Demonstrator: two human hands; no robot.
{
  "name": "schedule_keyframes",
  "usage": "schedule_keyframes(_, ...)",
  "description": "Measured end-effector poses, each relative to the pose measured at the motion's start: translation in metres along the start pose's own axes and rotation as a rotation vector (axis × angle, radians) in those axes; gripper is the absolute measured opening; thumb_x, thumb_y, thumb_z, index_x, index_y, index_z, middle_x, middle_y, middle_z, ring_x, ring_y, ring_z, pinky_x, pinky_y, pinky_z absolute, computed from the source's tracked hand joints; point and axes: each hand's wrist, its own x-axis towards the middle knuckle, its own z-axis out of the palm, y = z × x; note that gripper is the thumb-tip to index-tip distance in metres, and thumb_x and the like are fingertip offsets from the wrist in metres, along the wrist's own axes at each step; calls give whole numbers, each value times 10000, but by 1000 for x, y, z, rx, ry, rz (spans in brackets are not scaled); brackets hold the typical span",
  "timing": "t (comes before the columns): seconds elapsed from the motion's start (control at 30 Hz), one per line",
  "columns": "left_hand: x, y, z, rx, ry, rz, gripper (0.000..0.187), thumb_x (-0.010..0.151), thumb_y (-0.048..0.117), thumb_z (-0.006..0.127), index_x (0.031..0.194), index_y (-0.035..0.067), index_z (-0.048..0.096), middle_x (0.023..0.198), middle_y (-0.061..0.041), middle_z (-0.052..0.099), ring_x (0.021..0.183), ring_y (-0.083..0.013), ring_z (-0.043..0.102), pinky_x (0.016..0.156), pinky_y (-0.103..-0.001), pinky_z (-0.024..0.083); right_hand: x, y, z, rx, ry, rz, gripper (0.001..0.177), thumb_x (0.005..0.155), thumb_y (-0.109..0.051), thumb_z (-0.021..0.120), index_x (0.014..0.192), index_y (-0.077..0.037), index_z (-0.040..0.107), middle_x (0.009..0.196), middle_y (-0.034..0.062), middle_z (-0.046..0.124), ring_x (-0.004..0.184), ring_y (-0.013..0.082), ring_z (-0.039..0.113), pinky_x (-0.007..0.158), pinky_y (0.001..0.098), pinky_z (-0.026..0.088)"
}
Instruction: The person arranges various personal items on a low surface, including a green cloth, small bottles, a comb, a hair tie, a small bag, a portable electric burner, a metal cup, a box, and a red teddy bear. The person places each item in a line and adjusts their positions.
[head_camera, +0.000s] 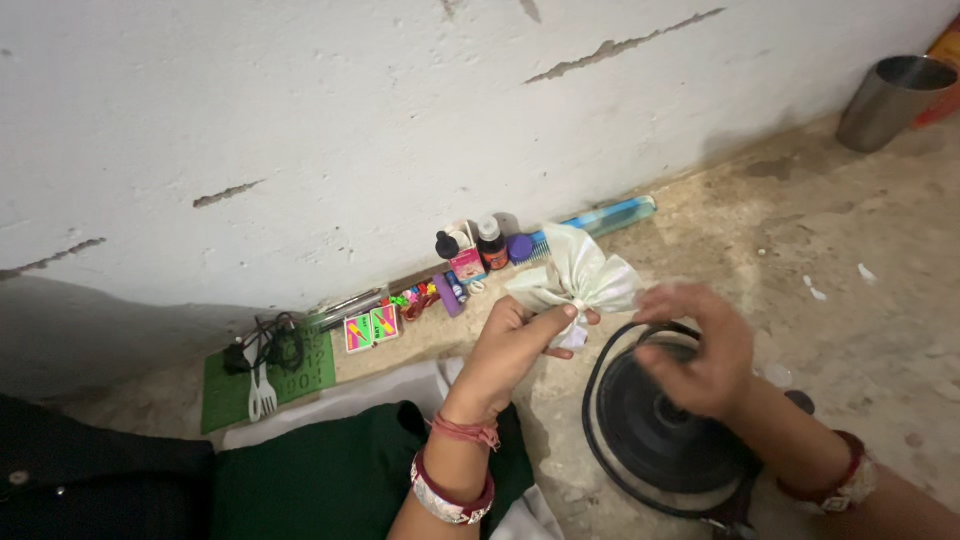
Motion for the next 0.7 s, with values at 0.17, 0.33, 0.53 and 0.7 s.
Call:
schedule_keyframes(0.17,-2,6,5,50,-68,-27,243,1007,245,625,1108,71,761,1030,0,782,901,-71,698,741,-256,566,3,13,-8,275,5,447,518,1002,-176,655,1460,7,495,1253,103,638,1037,133,634,882,277,542)
schedule_keyframes(0.33,-3,5,9,22,-105,-26,210,980,223,695,1138,87,718,967,34,721,860,-41,646,719,-241,538,5,17,3,493,-98,656,300,969,-129,681,1221,33,665,1052,67,748,937,99,684,825,257,552)
schedule_keyframes(0.53,6,-11,4,50,77,99,263,1016,224,665,1163,20,744,967,33,715,823,-24,584,699,-214,475,5,16,6,343,-72,827,182,916,-111,731,1041,16,772,882,21,754,806,67,644,713,236,515)
schedule_keyframes(0.7,10,-10,-6,-79,167,241,241,1026,178,601,1145,11,728,1020,8,738,884,-49,646,784,-231,521,3,21,6,311,-104,813,170,927,-113,728,1027,17,775,864,15,743,774,53,626,674,232,501)
